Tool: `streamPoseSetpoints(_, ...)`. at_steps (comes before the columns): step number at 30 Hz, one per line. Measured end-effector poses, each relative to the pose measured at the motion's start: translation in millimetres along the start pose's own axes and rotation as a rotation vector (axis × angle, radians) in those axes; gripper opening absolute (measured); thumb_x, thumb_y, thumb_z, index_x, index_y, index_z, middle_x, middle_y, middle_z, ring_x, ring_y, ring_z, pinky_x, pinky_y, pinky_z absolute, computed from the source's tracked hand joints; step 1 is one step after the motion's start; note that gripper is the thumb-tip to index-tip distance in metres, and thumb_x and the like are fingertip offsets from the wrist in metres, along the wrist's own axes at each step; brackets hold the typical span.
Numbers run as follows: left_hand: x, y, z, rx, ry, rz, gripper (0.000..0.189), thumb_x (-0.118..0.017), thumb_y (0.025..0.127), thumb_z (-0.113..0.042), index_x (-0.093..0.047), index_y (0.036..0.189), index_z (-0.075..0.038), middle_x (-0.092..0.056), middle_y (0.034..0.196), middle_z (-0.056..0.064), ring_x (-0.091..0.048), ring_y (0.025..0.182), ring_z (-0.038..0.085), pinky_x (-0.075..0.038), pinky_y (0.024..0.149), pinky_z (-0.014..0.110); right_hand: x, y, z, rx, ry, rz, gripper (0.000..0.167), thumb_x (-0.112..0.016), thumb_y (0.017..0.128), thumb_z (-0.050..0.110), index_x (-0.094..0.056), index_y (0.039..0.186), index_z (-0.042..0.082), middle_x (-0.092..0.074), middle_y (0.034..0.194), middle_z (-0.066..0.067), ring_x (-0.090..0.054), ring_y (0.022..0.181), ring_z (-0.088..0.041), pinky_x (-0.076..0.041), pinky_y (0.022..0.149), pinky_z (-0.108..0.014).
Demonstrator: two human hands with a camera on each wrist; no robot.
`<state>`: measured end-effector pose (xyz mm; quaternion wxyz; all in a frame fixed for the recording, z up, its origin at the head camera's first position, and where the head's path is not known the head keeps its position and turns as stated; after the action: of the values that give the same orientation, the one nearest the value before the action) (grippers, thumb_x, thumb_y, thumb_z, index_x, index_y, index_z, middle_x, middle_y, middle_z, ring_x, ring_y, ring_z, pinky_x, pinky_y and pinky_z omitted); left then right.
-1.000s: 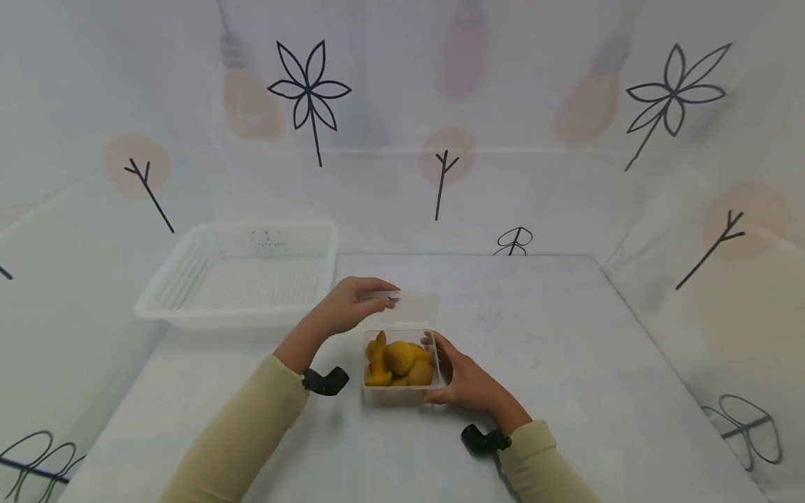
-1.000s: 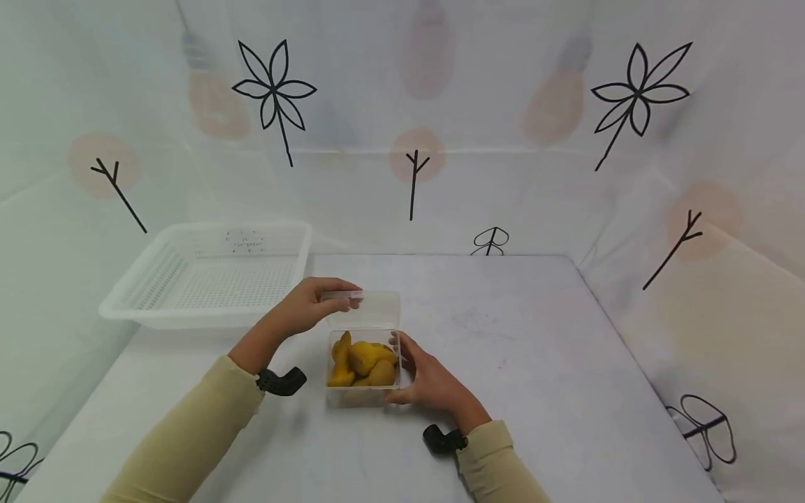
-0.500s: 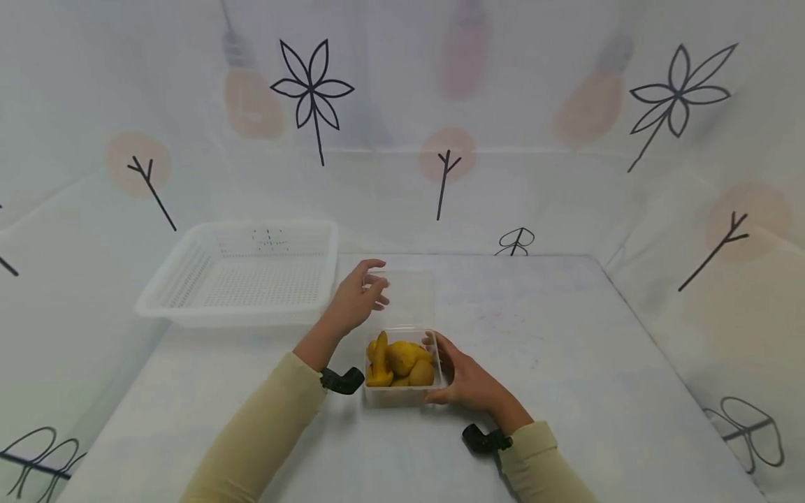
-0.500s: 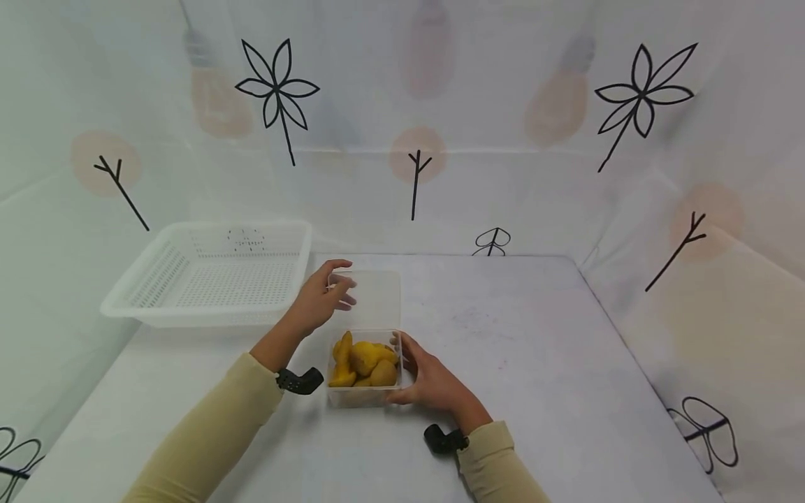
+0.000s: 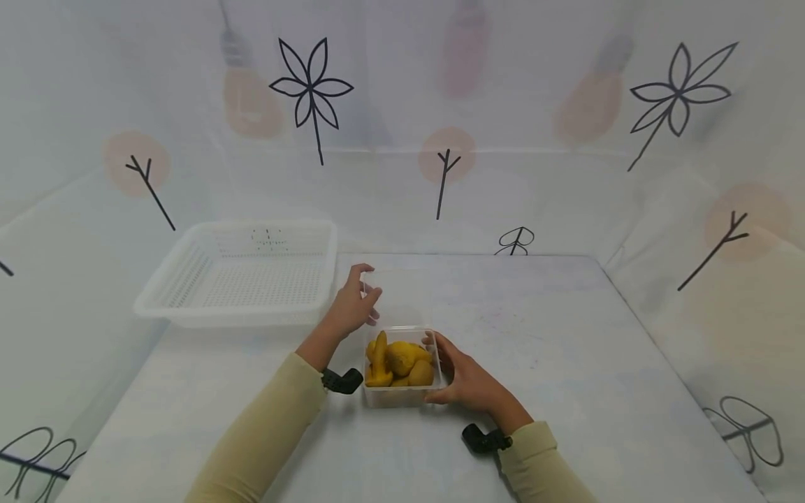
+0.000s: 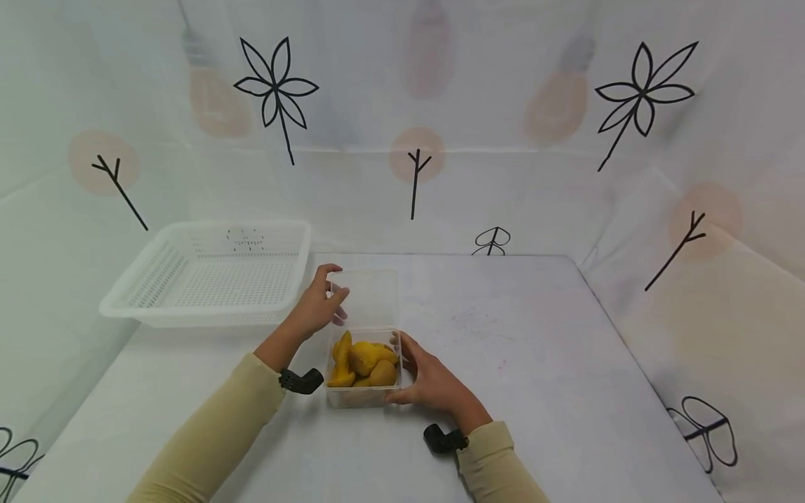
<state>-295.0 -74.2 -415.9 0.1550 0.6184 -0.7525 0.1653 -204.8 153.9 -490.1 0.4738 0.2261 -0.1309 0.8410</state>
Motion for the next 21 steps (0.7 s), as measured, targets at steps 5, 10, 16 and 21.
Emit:
streamPoseSetpoints(5,-1.3,-0.3,9.4,0.031,0.009,0.03,0.058,-0.051,0.1,-0.028,-0.021,0.149,-0.033,-0.053,0.123,0.013,-0.067,0.07,0.024,-0.059,0.061,0.032,1,-0.6,2,0.018,-0.006,-0.011,0.114,-0.088,0.068,0.035,-0.015,0.155,0.026,-0.035,0.153,0.003,-0.034,0.144,-0.024,-0.03,0.116,-0.048)
streamPoseSetpoints(10,-1.4,-0.9,17.2,0.034,0.007,0.051,0.064,-0.051,0.1,-0.024,-0.018,0.153,-0.035,-0.054,0.118,0.013,-0.061,0.064,0.021,-0.057,0.057,0.032,2,-0.8,3,0.048,-0.021,-0.011,0.112,-0.087,0.069,0.036,-0.015,0.154,0.028,-0.036,0.153,0.0,-0.035,0.144,-0.026,-0.03,0.115,-0.049)
streamPoseSetpoints(16,-1.0,0.7,19.7,0.032,-0.002,0.056,0.066,-0.052,0.099,-0.023,-0.018,0.155,-0.029,-0.055,0.112,0.012,-0.057,0.063,0.018,-0.057,0.057,0.031,2,-0.9,1,0.027,-0.006,-0.02,0.113,-0.088,0.067,0.036,-0.016,0.154,0.031,-0.036,0.153,0.002,-0.034,0.144,-0.024,-0.03,0.116,-0.048)
streamPoseSetpoints(21,-1.4,2.5,23.9,0.059,-0.011,0.068,0.066,-0.053,0.099,-0.021,-0.018,0.156,-0.027,-0.056,0.113,0.013,-0.057,0.063,0.018,-0.055,0.056,0.031,1,-1.3,2,0.007,-0.004,-0.01,0.114,-0.087,0.068,0.037,-0.014,0.155,0.026,-0.034,0.154,0.001,-0.033,0.145,-0.025,-0.03,0.116,-0.049)
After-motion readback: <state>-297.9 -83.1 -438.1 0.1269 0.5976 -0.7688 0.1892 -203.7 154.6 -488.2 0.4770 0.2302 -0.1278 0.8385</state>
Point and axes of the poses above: each hand's wrist, its own y-axis towards the middle knuckle, its own x-axis out of the back of the hand, z = x × y, the point moved 4 cm from there along y, towards the middle knuckle
